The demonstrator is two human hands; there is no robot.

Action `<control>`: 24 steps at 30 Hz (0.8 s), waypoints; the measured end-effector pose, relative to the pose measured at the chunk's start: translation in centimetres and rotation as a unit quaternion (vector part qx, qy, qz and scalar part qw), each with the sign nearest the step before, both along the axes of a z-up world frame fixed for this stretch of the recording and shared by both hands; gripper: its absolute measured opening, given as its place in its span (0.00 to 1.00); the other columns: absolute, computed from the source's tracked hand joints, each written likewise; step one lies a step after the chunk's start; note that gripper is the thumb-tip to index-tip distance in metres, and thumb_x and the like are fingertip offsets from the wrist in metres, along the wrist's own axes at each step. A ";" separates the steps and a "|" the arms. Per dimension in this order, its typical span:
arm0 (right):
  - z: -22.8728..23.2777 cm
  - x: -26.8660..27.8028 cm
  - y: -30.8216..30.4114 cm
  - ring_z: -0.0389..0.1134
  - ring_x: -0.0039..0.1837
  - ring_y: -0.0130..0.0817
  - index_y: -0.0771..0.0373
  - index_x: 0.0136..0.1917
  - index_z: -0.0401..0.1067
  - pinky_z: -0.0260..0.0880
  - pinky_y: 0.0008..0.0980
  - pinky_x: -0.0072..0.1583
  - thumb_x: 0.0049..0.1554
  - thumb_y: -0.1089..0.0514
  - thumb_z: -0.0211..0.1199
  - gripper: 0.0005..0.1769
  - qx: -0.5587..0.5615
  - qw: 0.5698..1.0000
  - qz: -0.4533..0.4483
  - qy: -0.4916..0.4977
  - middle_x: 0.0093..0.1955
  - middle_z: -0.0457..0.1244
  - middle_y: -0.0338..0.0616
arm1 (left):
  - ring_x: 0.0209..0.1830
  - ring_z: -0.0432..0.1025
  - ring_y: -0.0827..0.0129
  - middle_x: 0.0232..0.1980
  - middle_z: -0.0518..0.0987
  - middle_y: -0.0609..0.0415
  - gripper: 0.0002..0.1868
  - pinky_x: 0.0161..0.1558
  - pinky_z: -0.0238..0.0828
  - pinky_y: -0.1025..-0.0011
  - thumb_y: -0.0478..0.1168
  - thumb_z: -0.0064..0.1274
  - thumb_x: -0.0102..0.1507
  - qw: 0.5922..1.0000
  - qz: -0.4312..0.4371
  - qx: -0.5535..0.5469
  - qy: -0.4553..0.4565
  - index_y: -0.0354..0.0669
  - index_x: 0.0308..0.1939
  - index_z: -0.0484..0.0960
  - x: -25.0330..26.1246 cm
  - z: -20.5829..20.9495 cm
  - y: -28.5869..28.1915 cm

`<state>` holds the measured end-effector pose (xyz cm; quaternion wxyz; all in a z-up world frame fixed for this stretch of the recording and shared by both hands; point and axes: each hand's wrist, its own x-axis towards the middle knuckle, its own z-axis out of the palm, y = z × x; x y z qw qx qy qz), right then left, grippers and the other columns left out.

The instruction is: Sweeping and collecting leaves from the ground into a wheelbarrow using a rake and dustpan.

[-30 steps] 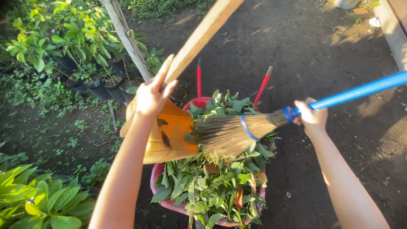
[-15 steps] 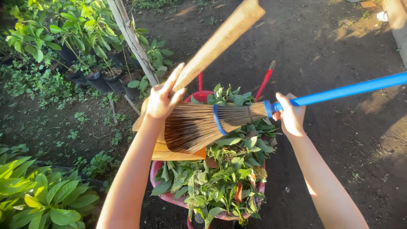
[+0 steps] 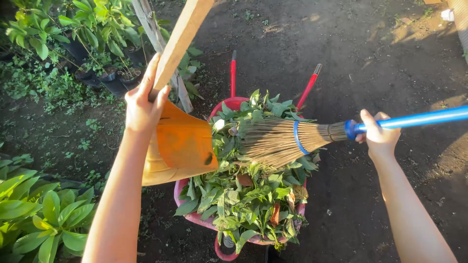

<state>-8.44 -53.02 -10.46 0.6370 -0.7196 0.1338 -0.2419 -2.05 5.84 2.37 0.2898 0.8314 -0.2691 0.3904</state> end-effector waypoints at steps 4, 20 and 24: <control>2.7 -1.4 1.2 0.61 0.26 0.30 0.58 0.31 0.57 0.60 0.30 0.29 0.65 0.57 0.71 0.27 0.016 0.999 0.021 -0.041 0.29 0.59 0.41 | 0.36 0.82 0.60 0.48 0.85 0.41 0.36 0.45 0.79 0.63 0.35 0.62 0.67 0.994 0.030 -0.024 0.101 0.50 0.79 0.66 -1.6 0.2 0.1; 6.8 -20.9 9.2 0.61 0.28 0.28 0.59 0.34 0.61 0.59 0.28 0.31 0.66 0.57 0.69 0.23 0.018 0.997 0.060 -0.035 0.32 0.61 0.42 | 0.25 0.67 0.74 0.31 0.76 0.52 0.26 0.34 0.67 0.77 0.34 0.63 0.71 0.991 0.045 -0.121 0.034 0.42 0.70 0.71 -14.7 -2.5 11.0; 8.1 -26.0 11.5 0.63 0.30 0.28 0.60 0.34 0.60 0.59 0.27 0.32 0.68 0.57 0.68 0.25 -0.006 0.995 0.092 -0.027 0.31 0.62 0.42 | 0.26 0.66 0.79 0.28 0.73 0.56 0.20 0.33 0.63 0.79 0.37 0.71 0.70 0.985 0.062 -0.158 -0.001 0.39 0.54 0.72 -22.2 -1.6 12.5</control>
